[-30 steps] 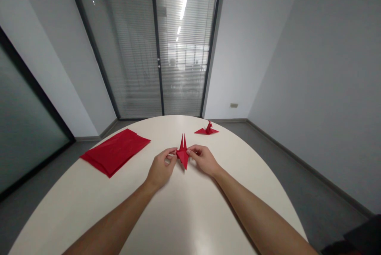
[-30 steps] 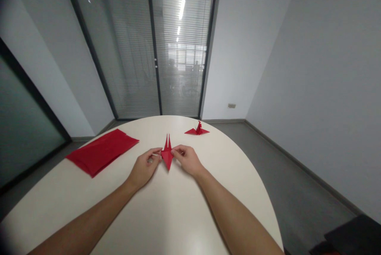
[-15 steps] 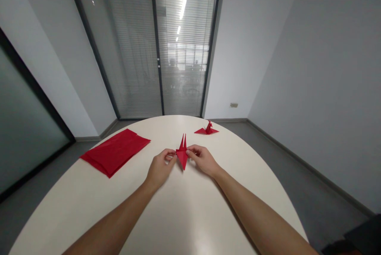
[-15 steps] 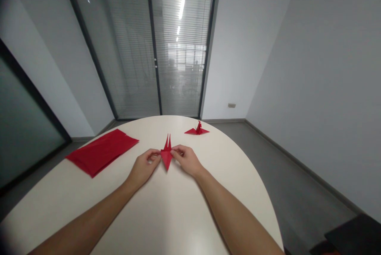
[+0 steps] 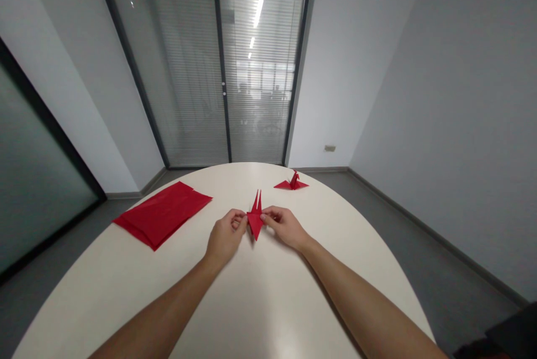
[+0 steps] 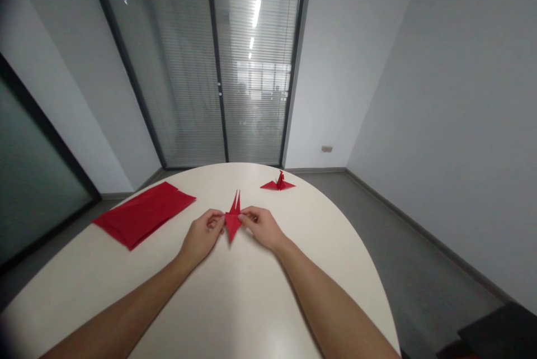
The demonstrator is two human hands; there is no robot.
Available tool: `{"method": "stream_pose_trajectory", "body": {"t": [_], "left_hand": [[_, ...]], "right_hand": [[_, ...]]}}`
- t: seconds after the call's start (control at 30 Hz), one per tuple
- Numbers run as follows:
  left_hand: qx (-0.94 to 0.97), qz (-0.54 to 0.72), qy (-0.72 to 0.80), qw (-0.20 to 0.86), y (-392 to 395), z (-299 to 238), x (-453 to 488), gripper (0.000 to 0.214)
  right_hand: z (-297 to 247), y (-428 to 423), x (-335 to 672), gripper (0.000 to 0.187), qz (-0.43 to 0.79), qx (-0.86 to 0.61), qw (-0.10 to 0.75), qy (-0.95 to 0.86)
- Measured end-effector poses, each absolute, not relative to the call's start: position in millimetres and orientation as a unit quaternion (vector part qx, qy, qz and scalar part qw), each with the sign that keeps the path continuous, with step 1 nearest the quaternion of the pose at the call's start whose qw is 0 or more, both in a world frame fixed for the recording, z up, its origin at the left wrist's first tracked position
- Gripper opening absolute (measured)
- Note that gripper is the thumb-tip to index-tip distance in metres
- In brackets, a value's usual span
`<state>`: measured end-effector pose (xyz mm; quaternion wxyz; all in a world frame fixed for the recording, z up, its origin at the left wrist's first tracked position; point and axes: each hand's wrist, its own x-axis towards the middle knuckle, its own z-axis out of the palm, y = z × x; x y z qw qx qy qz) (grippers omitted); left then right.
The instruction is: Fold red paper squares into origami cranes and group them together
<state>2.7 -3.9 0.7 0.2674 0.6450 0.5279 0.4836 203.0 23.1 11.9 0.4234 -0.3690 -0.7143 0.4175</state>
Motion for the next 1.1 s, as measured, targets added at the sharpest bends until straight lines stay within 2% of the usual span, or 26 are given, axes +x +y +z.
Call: {"method": "stream_pose_trajectory", "body": {"t": [0.47, 0.67, 0.9, 1.1], "left_hand": [[0.606, 0.527, 0.474, 0.36, 4.4, -5.1, 4.3, 0.026], [0.62, 0.507, 0.478, 0.36, 1.4, -2.1, 4.3, 0.022], [0.63, 0.519, 0.46, 0.349, 1.2, -4.1, 4.3, 0.018], [0.626, 0.541, 0.463, 0.317, 4.6, -8.0, 3.4, 0.016]], "right_hand": [[7.7, 24.1, 202.0, 0.027, 0.425, -0.363, 0.428, -0.71], [7.4, 25.8, 204.2, 0.05, 0.364, -0.358, 0.513, -0.69], [12.0, 26.1, 208.1, 0.038, 0.306, -0.384, 0.524, -0.696], [10.4, 27.2, 206.9, 0.036, 0.305, -0.399, 0.524, -0.688]]}}
